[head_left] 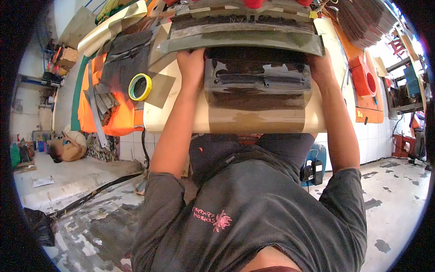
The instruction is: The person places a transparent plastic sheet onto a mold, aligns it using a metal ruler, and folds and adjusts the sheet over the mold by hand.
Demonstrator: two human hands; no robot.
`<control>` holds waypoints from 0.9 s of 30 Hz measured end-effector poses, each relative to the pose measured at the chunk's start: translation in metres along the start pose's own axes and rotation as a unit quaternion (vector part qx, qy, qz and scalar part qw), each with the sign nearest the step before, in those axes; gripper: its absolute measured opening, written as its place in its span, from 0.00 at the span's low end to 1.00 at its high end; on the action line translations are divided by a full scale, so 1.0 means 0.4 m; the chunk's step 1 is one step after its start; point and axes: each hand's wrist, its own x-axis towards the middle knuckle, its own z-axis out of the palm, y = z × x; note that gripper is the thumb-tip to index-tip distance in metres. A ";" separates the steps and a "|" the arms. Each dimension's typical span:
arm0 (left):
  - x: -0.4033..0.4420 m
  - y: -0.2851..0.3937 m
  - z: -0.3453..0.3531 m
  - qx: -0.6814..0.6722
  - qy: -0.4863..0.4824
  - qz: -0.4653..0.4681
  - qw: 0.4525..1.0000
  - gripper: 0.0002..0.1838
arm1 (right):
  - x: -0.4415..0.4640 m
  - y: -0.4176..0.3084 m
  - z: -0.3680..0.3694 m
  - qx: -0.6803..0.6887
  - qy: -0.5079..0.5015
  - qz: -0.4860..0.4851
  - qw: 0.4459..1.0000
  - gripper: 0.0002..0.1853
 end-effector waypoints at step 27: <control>0.037 -0.034 0.003 0.048 0.011 0.019 0.999 0.23 | 0.031 0.006 -0.009 0.039 -0.033 -0.033 0.998 0.13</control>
